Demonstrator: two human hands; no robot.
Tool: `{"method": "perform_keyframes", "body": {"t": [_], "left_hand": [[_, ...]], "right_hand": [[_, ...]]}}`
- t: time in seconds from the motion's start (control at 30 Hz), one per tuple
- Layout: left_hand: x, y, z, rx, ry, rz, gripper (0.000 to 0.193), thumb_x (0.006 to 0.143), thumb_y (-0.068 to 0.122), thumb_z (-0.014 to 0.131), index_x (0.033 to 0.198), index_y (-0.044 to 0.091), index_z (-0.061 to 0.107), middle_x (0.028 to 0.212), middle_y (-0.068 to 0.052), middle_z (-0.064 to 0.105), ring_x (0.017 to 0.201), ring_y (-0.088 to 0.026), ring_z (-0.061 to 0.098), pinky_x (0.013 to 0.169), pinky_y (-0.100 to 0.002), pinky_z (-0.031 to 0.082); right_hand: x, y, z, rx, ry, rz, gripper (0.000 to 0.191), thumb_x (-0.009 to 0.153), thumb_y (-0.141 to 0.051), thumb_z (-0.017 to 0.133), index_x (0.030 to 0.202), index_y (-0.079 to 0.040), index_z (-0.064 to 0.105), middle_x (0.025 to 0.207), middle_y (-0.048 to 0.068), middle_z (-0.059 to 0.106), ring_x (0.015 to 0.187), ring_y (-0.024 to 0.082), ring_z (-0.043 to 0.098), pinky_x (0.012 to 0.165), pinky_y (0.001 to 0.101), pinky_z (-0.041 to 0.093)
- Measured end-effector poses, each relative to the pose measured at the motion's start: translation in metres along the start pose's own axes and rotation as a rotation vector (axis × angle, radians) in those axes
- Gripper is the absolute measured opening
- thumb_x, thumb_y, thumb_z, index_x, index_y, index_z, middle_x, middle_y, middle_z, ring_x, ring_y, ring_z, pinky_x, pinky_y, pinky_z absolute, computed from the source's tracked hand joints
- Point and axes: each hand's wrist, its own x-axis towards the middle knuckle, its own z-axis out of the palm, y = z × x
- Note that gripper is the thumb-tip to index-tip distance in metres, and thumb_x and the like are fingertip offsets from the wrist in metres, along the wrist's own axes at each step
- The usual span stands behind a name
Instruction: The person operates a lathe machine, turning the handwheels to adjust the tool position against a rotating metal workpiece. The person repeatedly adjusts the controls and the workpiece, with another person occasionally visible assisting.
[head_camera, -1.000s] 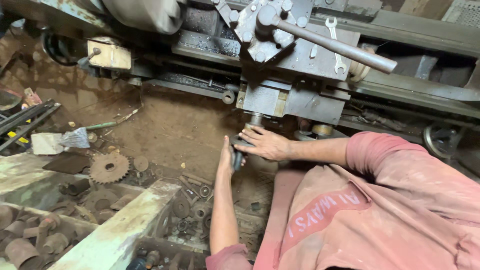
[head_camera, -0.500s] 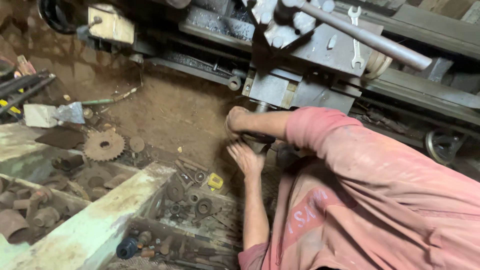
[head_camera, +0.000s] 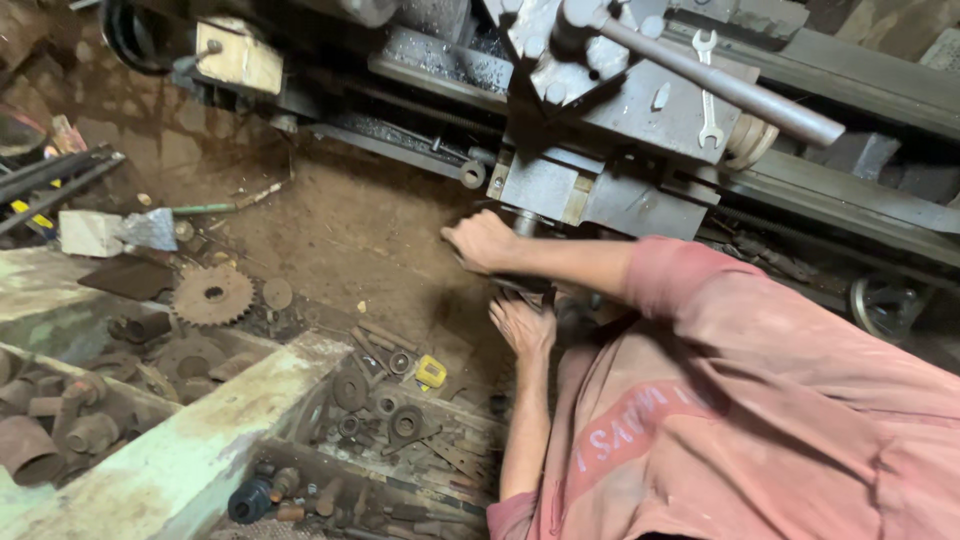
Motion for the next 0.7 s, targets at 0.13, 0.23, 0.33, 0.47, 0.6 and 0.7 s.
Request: {"method": "perform_keyframes", "body": {"t": [0.13, 0.23, 0.33, 0.47, 0.6, 0.7], "left_hand": [[-0.008, 0.008, 0.002, -0.167, 0.0, -0.12, 0.058, 0.096, 0.043, 0.053, 0.128, -0.005, 0.06, 0.125, -0.03, 0.062, 0.117, -0.049, 0.055, 0.102, -0.058, 0.041], [-0.007, 0.004, 0.0, -0.224, -0.052, -0.119, 0.052, 0.098, 0.041, 0.047, 0.121, -0.003, 0.064, 0.116, -0.031, 0.066, 0.108, -0.049, 0.059, 0.094, -0.058, 0.044], [0.002, -0.01, -0.004, -0.182, -0.203, -0.254, 0.062, 0.102, 0.05, 0.037, 0.116, -0.002, 0.068, 0.112, -0.031, 0.068, 0.108, -0.048, 0.061, 0.096, -0.057, 0.045], [0.023, -0.03, -0.011, -0.32, -0.348, -0.385, 0.094, 0.102, 0.074, 0.017, 0.13, -0.003, 0.062, 0.118, -0.032, 0.066, 0.113, -0.045, 0.06, 0.099, -0.056, 0.043], [0.054, -0.05, -0.031, -0.885, -0.701, -0.655, 0.114, 0.084, 0.091, 0.012, 0.137, 0.001, 0.059, 0.112, -0.023, 0.072, 0.088, -0.03, 0.073, 0.08, -0.044, 0.051], [0.076, -0.061, -0.047, -1.012, -0.912, -0.722, 0.124, 0.079, 0.094, 0.009, 0.129, -0.011, 0.052, 0.099, -0.027, 0.072, 0.077, -0.033, 0.074, 0.073, -0.046, 0.06]], "right_hand": [[-0.057, 0.031, 0.011, 0.051, 0.213, -0.242, 0.045, 0.082, -0.025, 0.07, 0.125, -0.012, 0.062, 0.117, 0.01, 0.07, 0.109, 0.028, 0.066, 0.092, 0.0452, 0.047], [-0.1, 0.054, 0.023, 0.082, 0.2, -0.308, 0.058, 0.078, -0.023, 0.071, 0.133, -0.014, 0.058, 0.139, 0.01, 0.06, 0.129, 0.025, 0.054, 0.099, 0.0481, 0.042], [-0.129, 0.063, 0.031, -0.004, 0.198, -0.355, 0.067, 0.08, -0.026, 0.073, 0.143, -0.018, 0.053, 0.155, 0.008, 0.05, 0.142, 0.022, 0.047, 0.106, 0.0509, 0.04], [-0.149, 0.064, 0.021, -0.14, 0.205, -0.393, 0.076, 0.092, -0.028, 0.071, 0.159, -0.021, 0.035, 0.167, 0.011, 0.032, 0.15, 0.024, 0.035, 0.112, 0.0566, 0.033], [-0.159, 0.061, 0.006, -0.214, -0.369, -0.315, 0.11, 0.079, -0.037, 0.076, 0.164, -0.021, 0.008, 0.173, 0.013, 0.007, 0.158, 0.029, 0.01, 0.123, 0.0606, 0.014], [-0.147, 0.061, 0.017, -0.289, -0.136, -0.372, 0.111, 0.078, -0.036, 0.08, 0.162, -0.02, 0.009, 0.17, 0.015, 0.012, 0.158, 0.031, 0.014, 0.125, 0.0612, 0.015]]}}
